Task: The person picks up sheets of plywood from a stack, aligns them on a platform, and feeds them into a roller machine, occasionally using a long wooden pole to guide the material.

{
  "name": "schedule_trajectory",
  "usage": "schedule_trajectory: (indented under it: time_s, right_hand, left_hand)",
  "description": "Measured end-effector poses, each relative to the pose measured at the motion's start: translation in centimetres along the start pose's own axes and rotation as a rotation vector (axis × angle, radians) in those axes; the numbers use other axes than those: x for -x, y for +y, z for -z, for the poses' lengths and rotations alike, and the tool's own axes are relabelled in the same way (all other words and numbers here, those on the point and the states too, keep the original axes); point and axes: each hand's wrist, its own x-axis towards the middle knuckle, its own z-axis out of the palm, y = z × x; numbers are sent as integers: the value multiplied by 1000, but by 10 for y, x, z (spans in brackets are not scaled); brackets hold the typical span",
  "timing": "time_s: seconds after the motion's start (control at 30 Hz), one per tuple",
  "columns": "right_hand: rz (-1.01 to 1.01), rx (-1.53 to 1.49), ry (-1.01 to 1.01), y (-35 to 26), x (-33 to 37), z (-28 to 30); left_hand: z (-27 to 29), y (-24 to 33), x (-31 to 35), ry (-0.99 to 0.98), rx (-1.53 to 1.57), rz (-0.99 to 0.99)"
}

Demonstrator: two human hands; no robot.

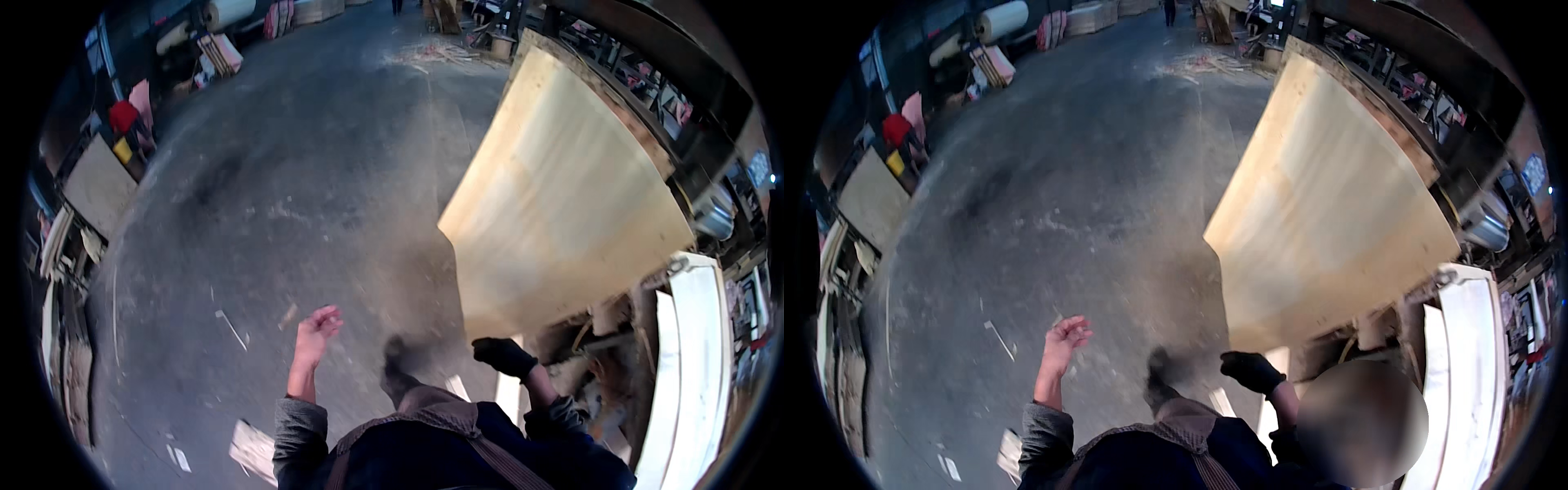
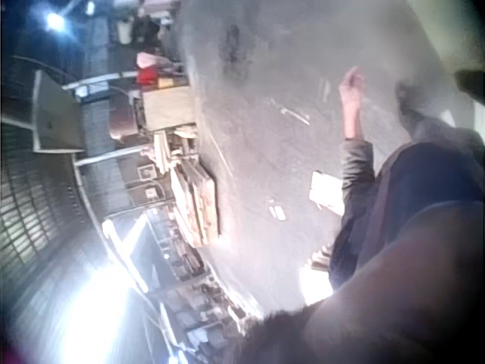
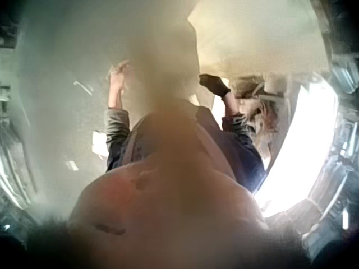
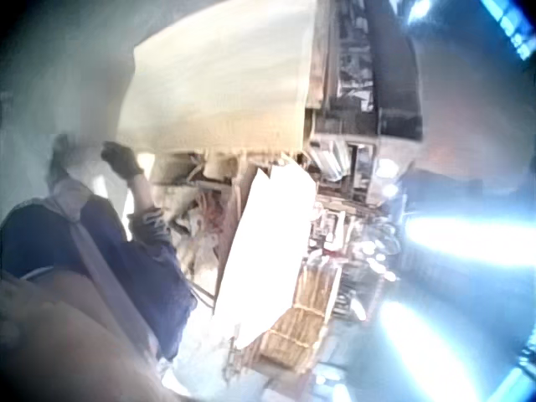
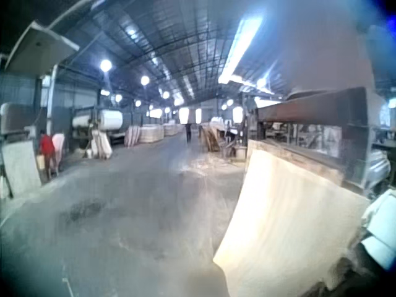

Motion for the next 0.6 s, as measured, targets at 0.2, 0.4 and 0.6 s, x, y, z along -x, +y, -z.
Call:
schedule_trajectory:
  time_s: [0.2, 0.4, 0.6]
  right_hand:
    - [-18, -113, -21, 3, -191, 25]
    - [-21, 69, 30, 68, -352, 49]
    - [-427, 7, 17, 107, -495, 45]
  left_hand:
    - [187, -124, -121, 282, -208, 145]
    - [242, -150, -155, -23, -576, 717]
    - [323, -149, -329, -139, -949, 743]
